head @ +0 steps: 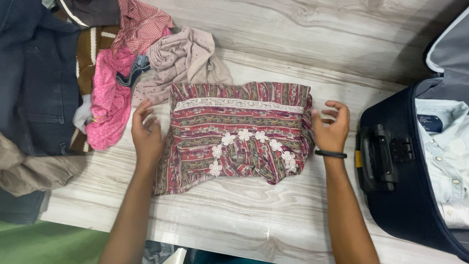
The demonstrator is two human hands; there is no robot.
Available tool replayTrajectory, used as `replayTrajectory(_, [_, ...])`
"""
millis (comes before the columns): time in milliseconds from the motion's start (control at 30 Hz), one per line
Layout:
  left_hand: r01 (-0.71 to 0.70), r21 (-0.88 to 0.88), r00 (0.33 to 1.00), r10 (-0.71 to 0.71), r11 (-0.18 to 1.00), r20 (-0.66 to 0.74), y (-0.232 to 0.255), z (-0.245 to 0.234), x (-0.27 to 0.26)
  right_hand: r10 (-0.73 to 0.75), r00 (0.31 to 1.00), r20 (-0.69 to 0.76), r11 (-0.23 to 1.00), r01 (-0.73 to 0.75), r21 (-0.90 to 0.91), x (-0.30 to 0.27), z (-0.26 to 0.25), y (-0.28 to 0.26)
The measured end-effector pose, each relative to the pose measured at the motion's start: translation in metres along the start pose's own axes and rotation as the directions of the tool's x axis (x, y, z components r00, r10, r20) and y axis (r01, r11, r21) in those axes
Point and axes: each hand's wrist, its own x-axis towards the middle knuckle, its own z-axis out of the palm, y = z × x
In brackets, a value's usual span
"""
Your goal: The person folds a light blue button-down shirt and a patterned top by hand on a wooden surface, then places them into an open suitcase.
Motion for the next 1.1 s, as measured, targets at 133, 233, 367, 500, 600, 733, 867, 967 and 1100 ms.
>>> replayTrajectory(133, [-0.324,0.541,0.936,0.182,0.776,0.300,0.020,-0.003,-0.029,-0.012,0.919,0.393,0.945,0.139,-0.296,-0.049,-0.019,-0.024])
replayTrajectory(233, [-0.371,0.651,0.906,0.102,0.662,0.412,0.039,0.000,-0.046,-0.137,0.842,0.522,0.902,0.324,-0.287,-0.070,-0.043,-0.029])
replayTrajectory(367, [-0.361,0.731,0.912,0.056,0.580,0.406,0.056,0.005,-0.051,-0.159,0.846,0.509,0.858,0.373,-0.352,-0.072,-0.083,-0.035])
replayTrajectory(500, [-0.294,0.681,0.939,0.068,0.671,0.338,0.058,0.009,-0.074,-0.029,0.816,0.578,0.897,0.276,-0.344,-0.089,-0.090,-0.055])
replayTrajectory(600, [-0.217,0.647,0.924,-0.058,0.731,0.377,0.044,0.013,-0.091,-0.013,0.757,0.653,0.870,0.331,-0.366,-0.098,-0.083,-0.057])
replayTrajectory(733, [-0.236,0.472,0.906,0.017,0.850,0.422,0.036,0.005,-0.088,0.061,0.848,0.526,0.942,0.125,-0.311,-0.103,-0.103,-0.050])
replayTrajectory(867, [-0.200,0.494,0.889,-0.055,0.846,0.455,0.059,-0.006,-0.092,0.234,0.865,0.443,0.743,0.135,-0.656,-0.112,-0.139,-0.056])
replayTrajectory(967, [-0.450,0.647,0.806,-0.033,0.615,0.591,0.071,0.000,-0.104,0.125,0.915,0.384,0.800,0.136,-0.584,-0.120,-0.140,-0.068])
replayTrajectory(1100, [-0.436,0.700,0.790,-0.130,0.566,0.598,0.085,0.003,-0.125,-0.235,0.842,0.486,0.815,0.443,-0.374,-0.121,-0.119,-0.069])
